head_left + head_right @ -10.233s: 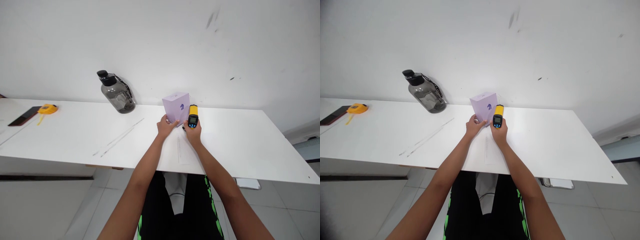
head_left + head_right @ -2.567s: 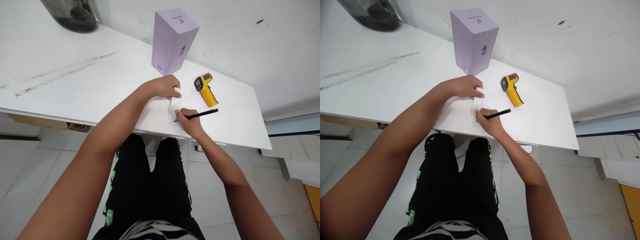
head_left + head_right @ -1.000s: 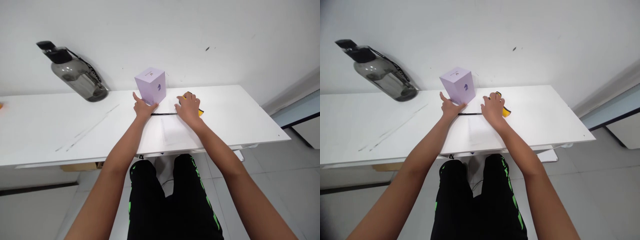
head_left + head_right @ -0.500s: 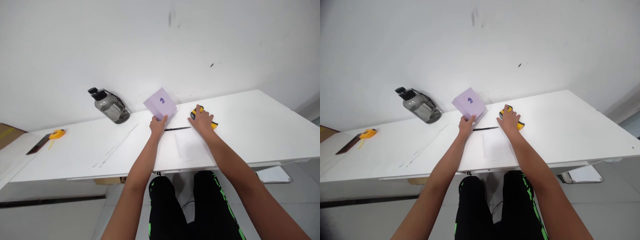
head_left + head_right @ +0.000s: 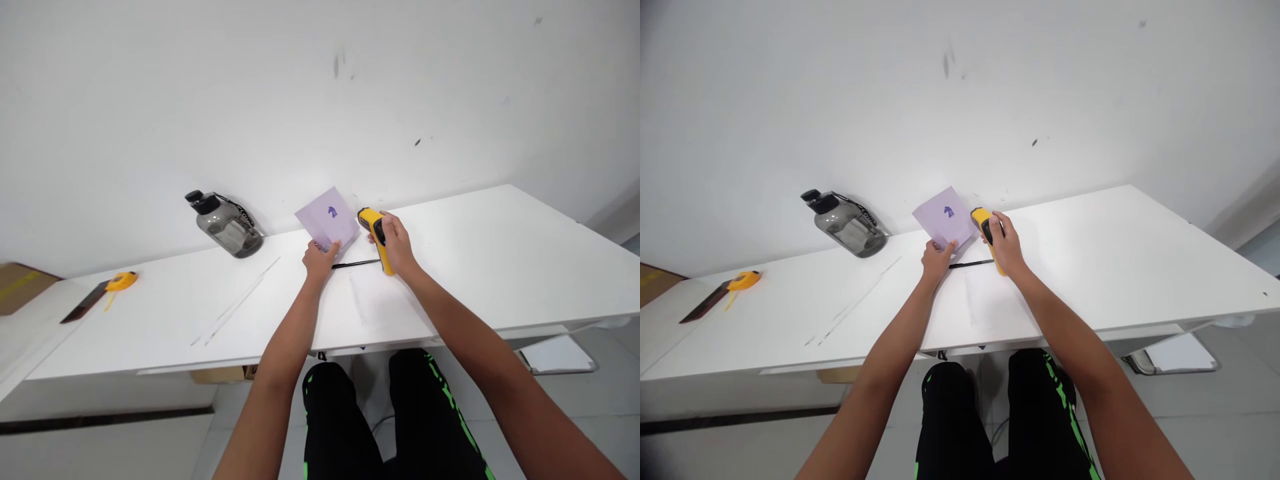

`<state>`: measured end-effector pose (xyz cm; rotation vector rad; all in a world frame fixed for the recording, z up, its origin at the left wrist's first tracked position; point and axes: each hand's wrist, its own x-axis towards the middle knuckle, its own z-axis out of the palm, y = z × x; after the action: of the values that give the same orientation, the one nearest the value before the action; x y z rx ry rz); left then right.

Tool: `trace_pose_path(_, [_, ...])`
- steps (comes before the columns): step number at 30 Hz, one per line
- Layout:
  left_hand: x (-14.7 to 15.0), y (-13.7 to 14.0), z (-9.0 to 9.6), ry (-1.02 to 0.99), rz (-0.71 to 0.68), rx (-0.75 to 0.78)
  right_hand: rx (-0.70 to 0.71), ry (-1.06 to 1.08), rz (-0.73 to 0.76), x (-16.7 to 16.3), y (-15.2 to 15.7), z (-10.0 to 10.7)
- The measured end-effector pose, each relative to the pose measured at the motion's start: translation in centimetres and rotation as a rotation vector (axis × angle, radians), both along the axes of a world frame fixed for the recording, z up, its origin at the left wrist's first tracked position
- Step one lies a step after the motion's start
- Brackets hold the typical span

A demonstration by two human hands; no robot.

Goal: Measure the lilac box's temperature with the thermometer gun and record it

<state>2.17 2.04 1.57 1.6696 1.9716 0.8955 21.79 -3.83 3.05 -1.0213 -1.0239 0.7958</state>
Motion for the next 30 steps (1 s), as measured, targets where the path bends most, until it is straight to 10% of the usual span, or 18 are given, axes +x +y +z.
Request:
trace_pose_path(6, [0.25,-0.23,-0.13,0.087,-0.074,0.086,-0.005,0.179,0.182,-1.11,-0.40,-0.13])
trace_pose_path(30, [0.63,-0.83,-0.66,0.246,-0.236,0.201,-0.193,0.335,0.160,-0.47,0.45,0.09])
